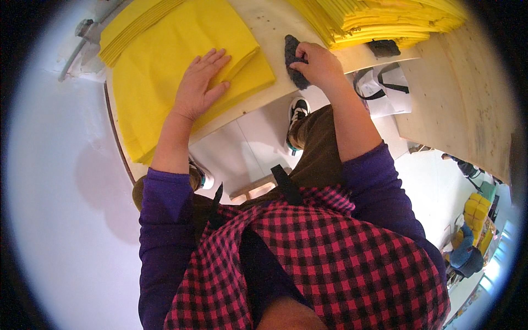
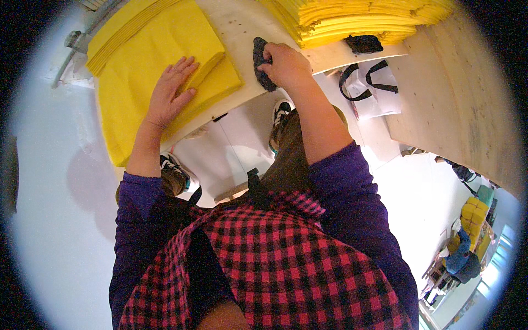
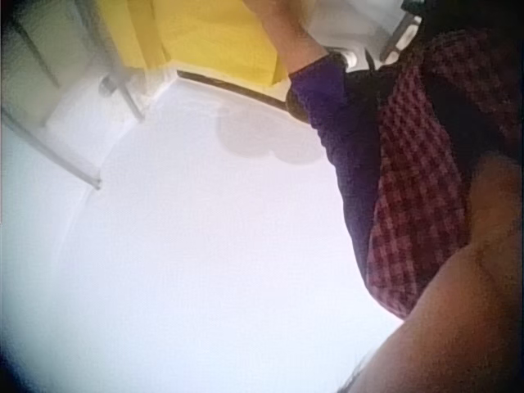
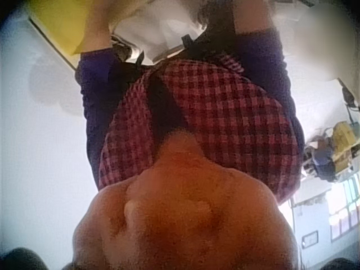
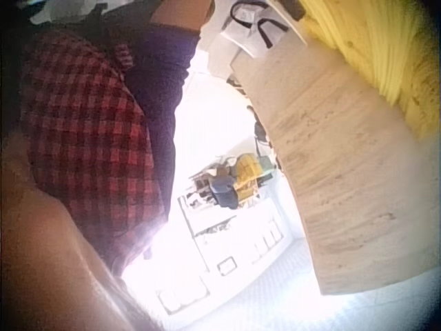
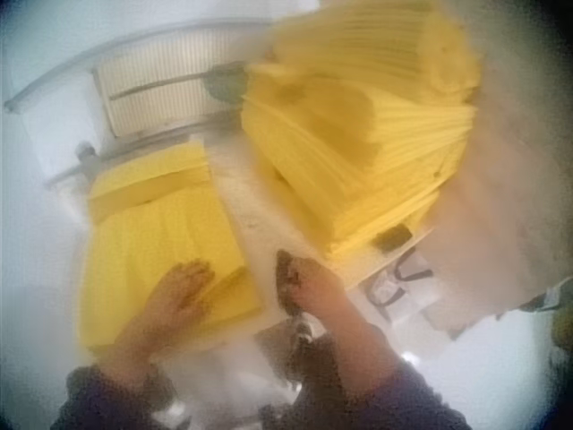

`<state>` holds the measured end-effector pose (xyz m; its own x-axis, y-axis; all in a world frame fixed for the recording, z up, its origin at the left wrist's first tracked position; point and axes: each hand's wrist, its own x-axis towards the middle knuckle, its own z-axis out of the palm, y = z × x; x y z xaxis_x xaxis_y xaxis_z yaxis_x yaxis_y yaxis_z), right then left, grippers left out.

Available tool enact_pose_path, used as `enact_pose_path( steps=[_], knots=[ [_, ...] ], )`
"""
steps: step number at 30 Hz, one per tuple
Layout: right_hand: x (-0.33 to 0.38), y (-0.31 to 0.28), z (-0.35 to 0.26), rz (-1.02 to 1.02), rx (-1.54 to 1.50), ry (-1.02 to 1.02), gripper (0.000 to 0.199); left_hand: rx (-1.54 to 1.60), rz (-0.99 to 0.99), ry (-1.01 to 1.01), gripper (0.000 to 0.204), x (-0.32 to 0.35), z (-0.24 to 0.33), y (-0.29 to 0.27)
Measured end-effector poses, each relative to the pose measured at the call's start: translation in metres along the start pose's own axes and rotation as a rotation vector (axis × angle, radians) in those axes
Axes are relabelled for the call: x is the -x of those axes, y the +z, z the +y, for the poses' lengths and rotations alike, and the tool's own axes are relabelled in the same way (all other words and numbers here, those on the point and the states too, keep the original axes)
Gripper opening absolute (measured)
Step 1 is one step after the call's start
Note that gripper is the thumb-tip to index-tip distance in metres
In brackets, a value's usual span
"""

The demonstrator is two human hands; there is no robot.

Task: The person folds yellow fabric sheets on a white table. They repeatedly fold each sheet in half, smooth the edges, and stack the folded pieces. The person handles the fabric by hand without using tools.

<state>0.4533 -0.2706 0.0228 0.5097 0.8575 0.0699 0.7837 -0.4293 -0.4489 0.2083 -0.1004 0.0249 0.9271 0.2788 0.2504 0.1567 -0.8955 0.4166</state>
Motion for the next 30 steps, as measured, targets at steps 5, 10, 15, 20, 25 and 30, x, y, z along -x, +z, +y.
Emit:
enact_pose_path(
  steps=[5,10,15,20,25,30],
  knots=[
    [-0.003,0.005,0.005,-0.001,-0.010,-0.075,0.019,-0.001,0.014,0.002,0.054,0.001,0.001,-0.001],
    [0.003,0.002,0.003,0.196,-0.089,-0.081,0.017,-0.012,0.067,0.032,0.054,0.001,-0.003,0.003],
    [0.004,0.006,-0.017,0.177,-0.473,-0.201,0.020,-0.029,0.067,0.033,0.057,0.001,-0.005,0.004],
    [0.007,0.011,-0.030,0.078,-0.493,-0.207,0.022,-0.066,0.070,0.022,0.060,0.001,-0.002,0.005],
    [0.005,0.010,-0.034,0.043,-0.451,-0.212,0.027,-0.068,0.084,0.018,0.061,0.001,-0.002,0.007],
    [0.005,0.007,-0.038,-0.074,-0.421,-0.217,0.029,-0.064,0.102,0.028,0.060,0.002,-0.003,0.007]
  ],
)
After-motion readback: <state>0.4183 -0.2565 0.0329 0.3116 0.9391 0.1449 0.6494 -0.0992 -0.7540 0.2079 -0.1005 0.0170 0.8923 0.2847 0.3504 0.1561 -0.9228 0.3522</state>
